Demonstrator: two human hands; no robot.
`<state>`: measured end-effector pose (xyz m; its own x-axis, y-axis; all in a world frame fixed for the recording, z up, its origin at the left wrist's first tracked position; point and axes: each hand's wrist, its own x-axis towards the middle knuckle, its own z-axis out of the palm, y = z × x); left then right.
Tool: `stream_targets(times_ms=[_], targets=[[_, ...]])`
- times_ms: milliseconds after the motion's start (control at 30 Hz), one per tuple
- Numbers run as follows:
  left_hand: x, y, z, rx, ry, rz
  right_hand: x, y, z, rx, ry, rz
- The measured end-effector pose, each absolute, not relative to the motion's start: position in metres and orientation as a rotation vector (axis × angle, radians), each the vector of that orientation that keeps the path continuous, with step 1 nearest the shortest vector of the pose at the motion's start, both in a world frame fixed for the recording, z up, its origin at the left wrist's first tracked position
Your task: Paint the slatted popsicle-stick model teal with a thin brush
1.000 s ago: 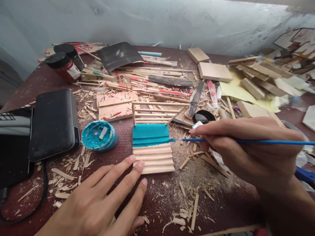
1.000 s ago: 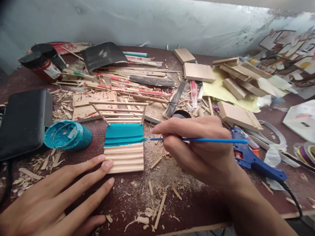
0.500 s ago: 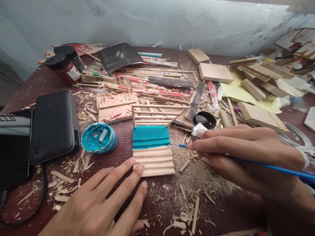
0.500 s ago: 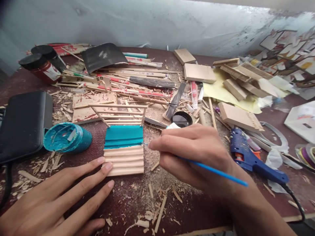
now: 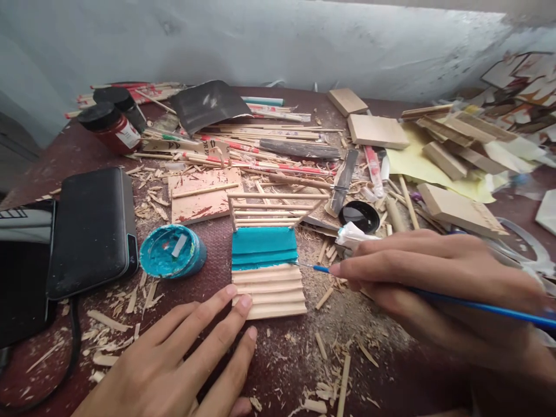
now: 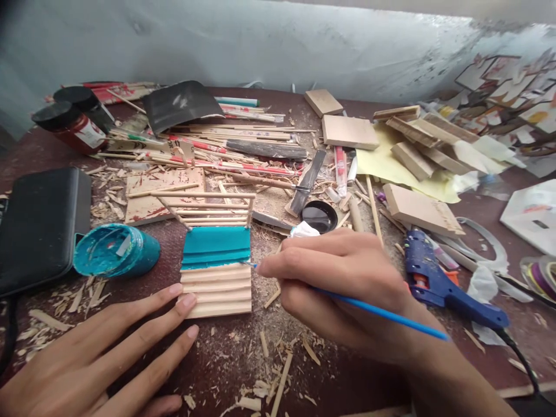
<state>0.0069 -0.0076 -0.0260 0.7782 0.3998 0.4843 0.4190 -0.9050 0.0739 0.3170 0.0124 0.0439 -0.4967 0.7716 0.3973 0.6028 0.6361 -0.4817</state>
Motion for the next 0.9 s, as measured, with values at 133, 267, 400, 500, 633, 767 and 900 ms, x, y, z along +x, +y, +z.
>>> stream_targets(times_ms=[133, 267, 400, 500, 633, 767, 900], targets=[[0.006, -0.009, -0.037, -2.923, -0.688, -0.872, 0.316, 0.017, 0.039, -1.184, -2.166, 0.450], [0.006, -0.010, -0.038, -2.925, -0.677, -0.892, 0.318, 0.017, 0.041, -1.265, -2.091, 0.417], [0.005, -0.008, -0.034, -2.915, -0.665, -0.851, 0.315, 0.014, 0.043, -1.271, -1.999, 0.462], [0.003, -0.008, -0.037, -2.927, -0.658, -0.839, 0.312, 0.016, 0.041, -1.248, -1.997, 0.575], [0.003, -0.008, -0.047, -2.886, -0.654, -0.928, 0.309, 0.021, 0.040, -1.241, -2.060, 0.621], [0.006, -0.007, -0.050, -2.838, -0.682, -0.989, 0.308, 0.024, 0.043, -1.241, -2.086, 0.559], [0.007, -0.006, -0.051, -2.806, -0.701, -1.001, 0.309, 0.025, 0.043, -1.323, -2.069, 0.490]])
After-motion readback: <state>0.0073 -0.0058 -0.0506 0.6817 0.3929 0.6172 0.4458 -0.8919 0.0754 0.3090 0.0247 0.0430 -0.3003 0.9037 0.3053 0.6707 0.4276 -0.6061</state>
